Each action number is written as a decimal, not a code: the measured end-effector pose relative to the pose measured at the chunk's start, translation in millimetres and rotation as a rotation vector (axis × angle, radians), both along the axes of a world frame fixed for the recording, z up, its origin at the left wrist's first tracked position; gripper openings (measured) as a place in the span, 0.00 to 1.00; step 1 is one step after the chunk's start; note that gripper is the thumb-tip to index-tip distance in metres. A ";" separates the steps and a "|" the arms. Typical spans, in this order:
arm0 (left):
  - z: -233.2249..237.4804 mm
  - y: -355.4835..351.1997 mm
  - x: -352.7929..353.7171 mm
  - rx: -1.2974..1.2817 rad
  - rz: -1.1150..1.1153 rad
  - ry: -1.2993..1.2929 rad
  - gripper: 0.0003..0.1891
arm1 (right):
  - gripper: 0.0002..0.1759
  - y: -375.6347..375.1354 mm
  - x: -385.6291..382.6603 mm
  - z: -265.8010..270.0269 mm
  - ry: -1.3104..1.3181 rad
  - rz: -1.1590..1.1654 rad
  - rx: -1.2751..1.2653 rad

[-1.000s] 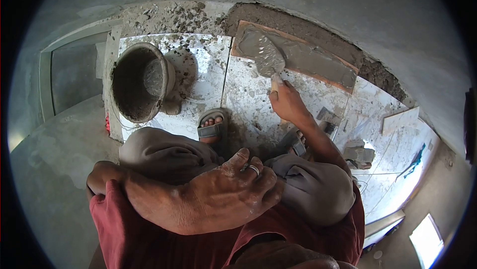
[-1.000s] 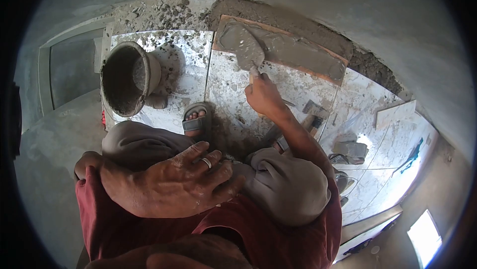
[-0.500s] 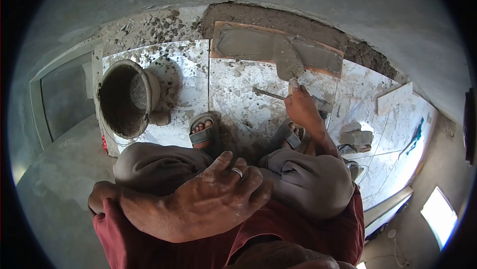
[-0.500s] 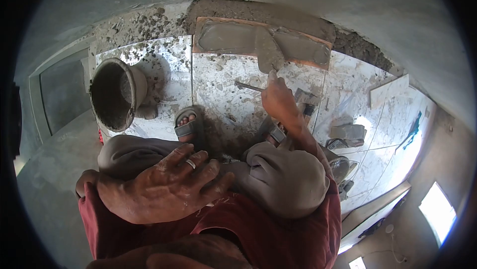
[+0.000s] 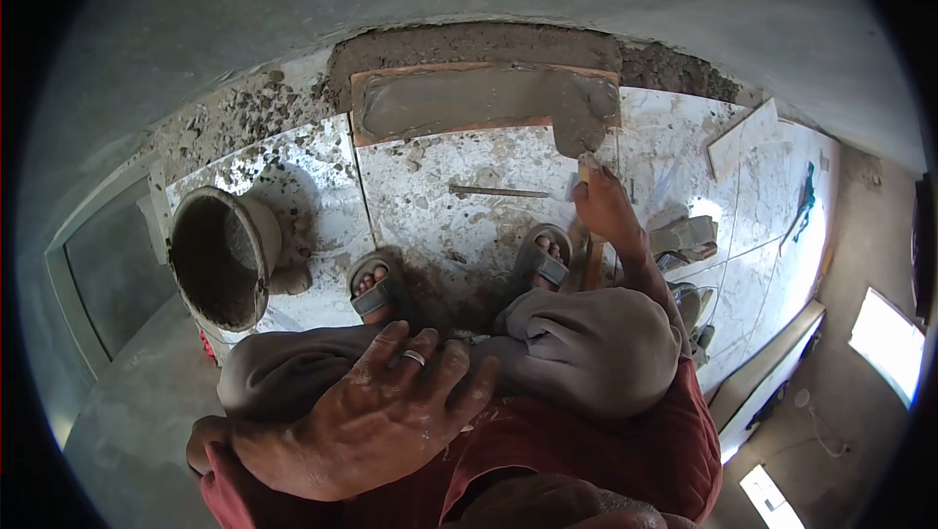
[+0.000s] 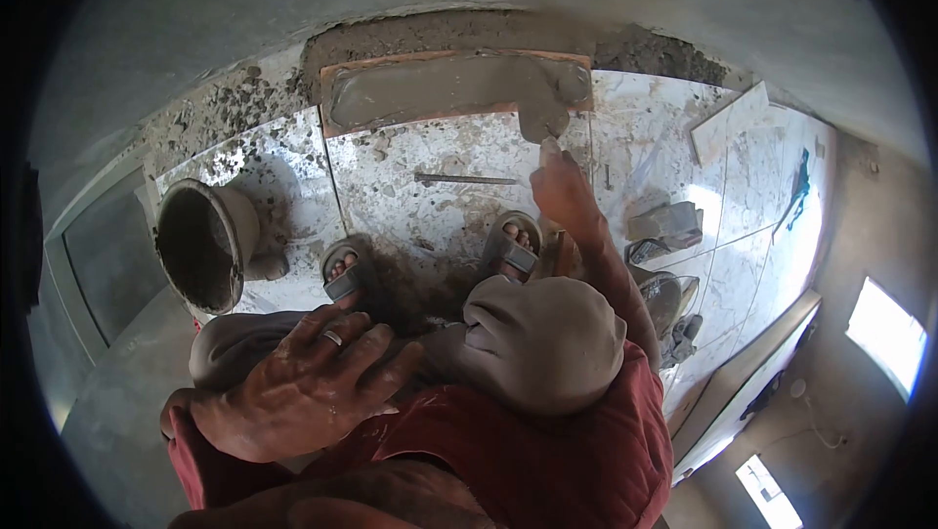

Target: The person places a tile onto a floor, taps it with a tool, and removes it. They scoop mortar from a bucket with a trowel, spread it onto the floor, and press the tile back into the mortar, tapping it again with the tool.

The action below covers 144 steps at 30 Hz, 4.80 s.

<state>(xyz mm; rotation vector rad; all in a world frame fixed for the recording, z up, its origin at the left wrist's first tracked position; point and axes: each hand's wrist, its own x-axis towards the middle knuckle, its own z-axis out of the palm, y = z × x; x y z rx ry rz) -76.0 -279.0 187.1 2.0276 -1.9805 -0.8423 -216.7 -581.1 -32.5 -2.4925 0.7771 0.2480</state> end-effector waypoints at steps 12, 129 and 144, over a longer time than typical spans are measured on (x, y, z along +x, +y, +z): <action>-2.8 -20.5 5.4 0.084 -0.082 0.039 0.29 | 0.25 -55.2 -44.5 -12.2 0.048 -0.213 0.076; -339.6 27.4 91.6 -0.387 1.539 0.641 0.20 | 0.31 -42.4 115.9 7.1 0.096 0.138 0.916; -353.0 16.5 103.5 -0.319 1.543 0.802 0.19 | 0.25 46.5 -255.0 187.5 -0.184 -0.966 0.445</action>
